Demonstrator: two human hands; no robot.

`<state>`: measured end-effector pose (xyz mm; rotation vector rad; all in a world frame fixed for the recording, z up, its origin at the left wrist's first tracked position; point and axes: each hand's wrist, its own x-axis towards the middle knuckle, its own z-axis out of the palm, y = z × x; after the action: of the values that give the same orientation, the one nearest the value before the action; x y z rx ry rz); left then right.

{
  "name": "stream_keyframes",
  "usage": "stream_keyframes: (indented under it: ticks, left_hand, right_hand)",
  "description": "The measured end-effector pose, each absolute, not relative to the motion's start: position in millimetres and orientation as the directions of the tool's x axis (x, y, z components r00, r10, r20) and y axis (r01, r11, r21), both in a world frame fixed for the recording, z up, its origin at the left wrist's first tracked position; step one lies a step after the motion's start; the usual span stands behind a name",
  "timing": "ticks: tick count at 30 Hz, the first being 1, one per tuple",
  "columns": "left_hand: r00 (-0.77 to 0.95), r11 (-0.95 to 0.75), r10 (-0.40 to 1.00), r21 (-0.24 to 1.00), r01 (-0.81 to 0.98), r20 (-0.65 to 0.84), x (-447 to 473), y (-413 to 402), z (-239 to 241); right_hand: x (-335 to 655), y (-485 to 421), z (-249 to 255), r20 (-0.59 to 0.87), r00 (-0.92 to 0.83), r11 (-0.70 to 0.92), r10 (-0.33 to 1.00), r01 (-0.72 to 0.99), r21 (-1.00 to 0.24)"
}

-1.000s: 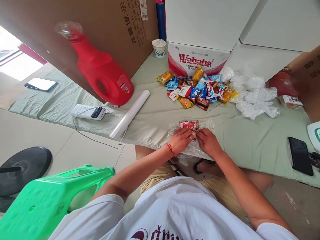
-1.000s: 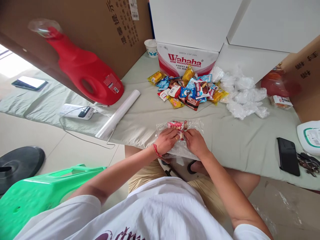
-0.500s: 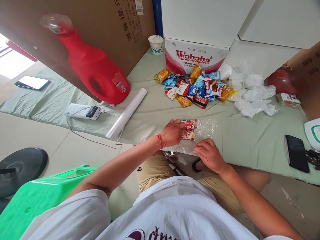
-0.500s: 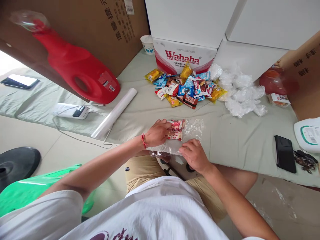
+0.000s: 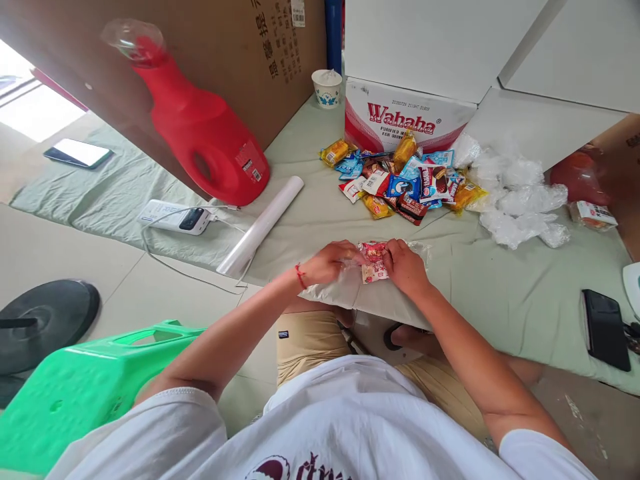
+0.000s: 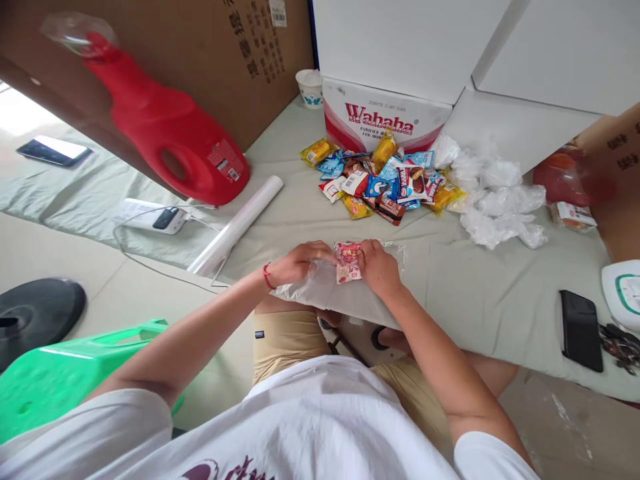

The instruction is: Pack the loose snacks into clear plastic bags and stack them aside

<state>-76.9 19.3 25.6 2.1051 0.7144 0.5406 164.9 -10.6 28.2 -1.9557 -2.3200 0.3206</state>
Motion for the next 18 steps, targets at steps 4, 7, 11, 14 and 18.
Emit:
stream_keyframes:
  ticks: [4,7,11,14,18]
  left_hand:
    - [0.299,-0.319,0.926,0.904,0.284,0.233,-101,-14,14]
    - [0.145,-0.22,0.975,0.763,0.608,0.166,-84,-34,8]
    - [-0.022,-0.009,0.998,0.522,0.853,0.053,-48,-24,5]
    - [0.056,-0.087,0.996,0.534,0.841,0.074,-41,-4,8]
    - [0.049,0.005,0.997,0.717,0.697,-0.055,-53,11,18]
  right_hand:
    - [163,-8,31,-0.084,-0.184,0.161,0.979,0.961,-0.227]
    - [163,-5,30,-0.089,-0.19,0.162,0.978,0.954,-0.254]
    - [168,-1,24,-0.079,-0.199,0.164,0.977,0.931,-0.326]
    - [171,1,19,-0.041,-0.174,0.143,0.984,0.902,-0.407]
    - [168,-1,19,-0.055,-0.18,0.144,0.982,0.909,-0.391]
